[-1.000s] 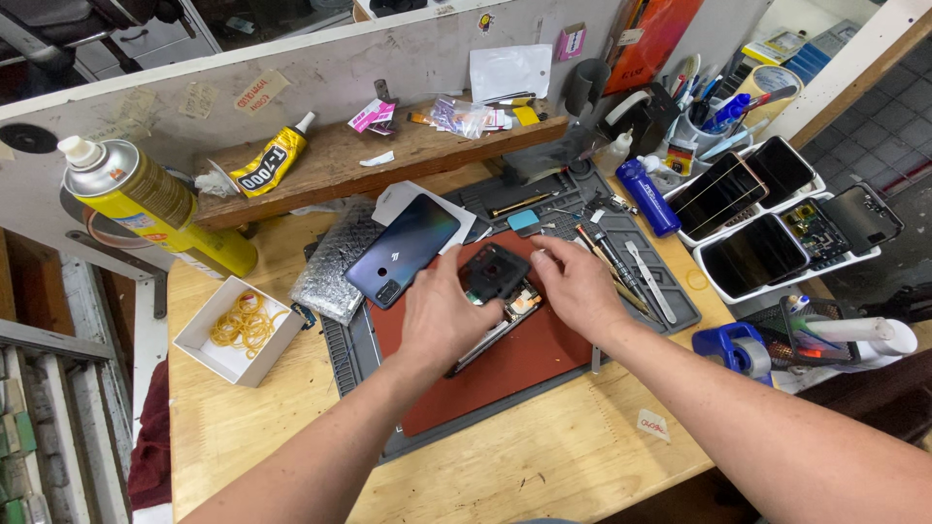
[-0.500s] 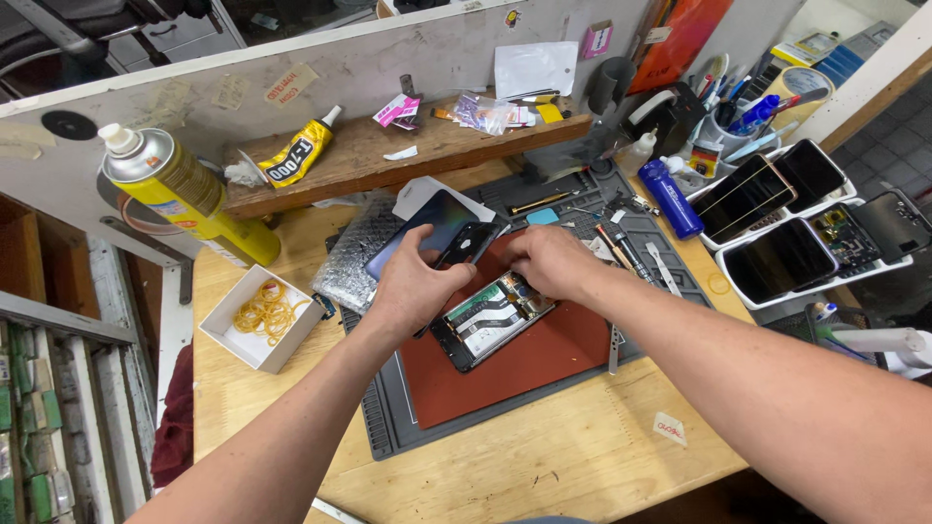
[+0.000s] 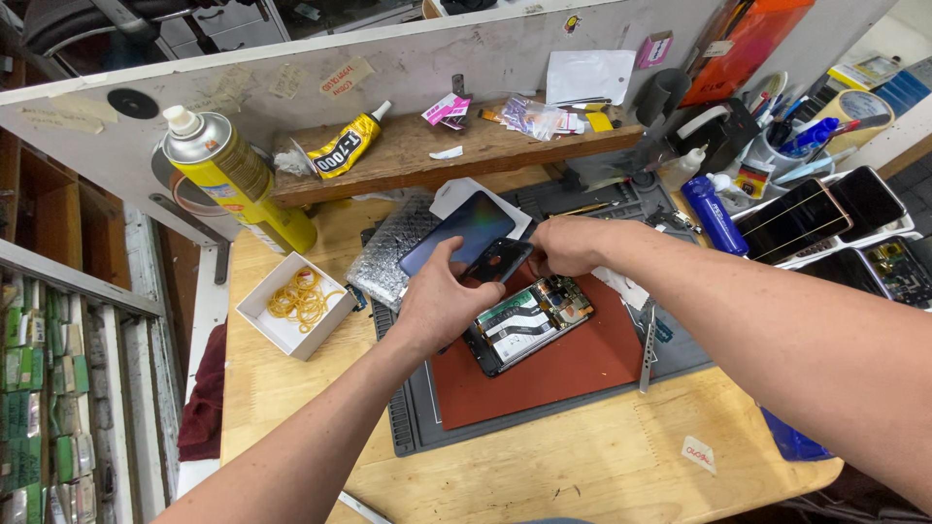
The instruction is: The person disassembles a smartphone, removes the back cover and screen, and uses a screwdriver to adjust internal components. They then reassemble the device by placing the back cover and screen back on and securing them.
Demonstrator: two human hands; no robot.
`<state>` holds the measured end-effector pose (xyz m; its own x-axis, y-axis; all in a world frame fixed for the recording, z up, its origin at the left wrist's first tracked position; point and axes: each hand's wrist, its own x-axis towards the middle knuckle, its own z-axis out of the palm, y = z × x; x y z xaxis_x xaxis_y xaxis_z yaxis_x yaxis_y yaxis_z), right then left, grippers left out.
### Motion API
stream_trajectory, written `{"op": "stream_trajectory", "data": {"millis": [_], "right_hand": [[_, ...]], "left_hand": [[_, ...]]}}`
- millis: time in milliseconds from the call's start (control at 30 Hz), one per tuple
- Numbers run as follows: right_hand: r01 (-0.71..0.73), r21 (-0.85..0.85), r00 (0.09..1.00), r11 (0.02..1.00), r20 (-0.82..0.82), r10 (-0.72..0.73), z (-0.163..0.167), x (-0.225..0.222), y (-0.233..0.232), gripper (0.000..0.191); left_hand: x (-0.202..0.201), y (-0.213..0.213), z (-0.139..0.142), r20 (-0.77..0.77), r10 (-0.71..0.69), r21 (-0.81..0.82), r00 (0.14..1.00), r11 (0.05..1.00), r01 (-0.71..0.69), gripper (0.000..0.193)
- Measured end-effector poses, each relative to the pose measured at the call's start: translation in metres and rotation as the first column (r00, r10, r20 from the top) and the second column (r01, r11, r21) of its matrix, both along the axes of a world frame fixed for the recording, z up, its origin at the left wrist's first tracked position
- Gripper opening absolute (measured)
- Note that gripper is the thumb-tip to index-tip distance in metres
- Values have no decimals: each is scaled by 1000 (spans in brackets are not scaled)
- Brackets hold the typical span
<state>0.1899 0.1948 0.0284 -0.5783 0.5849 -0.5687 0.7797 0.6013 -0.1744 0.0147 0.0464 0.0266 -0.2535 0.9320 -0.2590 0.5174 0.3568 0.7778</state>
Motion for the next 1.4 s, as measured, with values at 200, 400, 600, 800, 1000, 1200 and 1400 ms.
{"op": "stream_trajectory", "data": {"millis": [200, 400, 600, 800, 1000, 1200, 1400], "right_hand": [[-53, 51, 999, 997, 14, 52, -3, -2, -2, 27], [-55, 49, 998, 997, 3, 55, -9, 2, -1, 29], [-35, 29, 999, 999, -12, 36, -10, 5, -5, 33], [-20, 52, 997, 998, -72, 24, -16, 9, -9, 35], [-19, 42, 991, 999, -130, 24, -16, 14, -7, 20], [-29, -11, 997, 1000, -74, 28, -7, 26, 1, 19], [33, -85, 995, 996, -86, -40, -7, 37, 2, 25]], "left_hand": [[2, 1, -1, -10, -13, 9, 1000, 1000, 13, 101], [0, 3, -3, 1, -16, 16, 1000, 1000, 16, 101], [0, 3, -4, 6, -16, 8, 1000, 1000, 15, 101], [2, 4, -1, 2, -37, -8, 999, 999, 37, 101], [3, 3, 3, 10, -27, 2, 1000, 1000, 27, 101], [9, 1, 9, 50, -17, -35, 999, 999, 19, 101], [11, 7, 16, 197, 14, -114, 980, 993, 9, 99]]}}
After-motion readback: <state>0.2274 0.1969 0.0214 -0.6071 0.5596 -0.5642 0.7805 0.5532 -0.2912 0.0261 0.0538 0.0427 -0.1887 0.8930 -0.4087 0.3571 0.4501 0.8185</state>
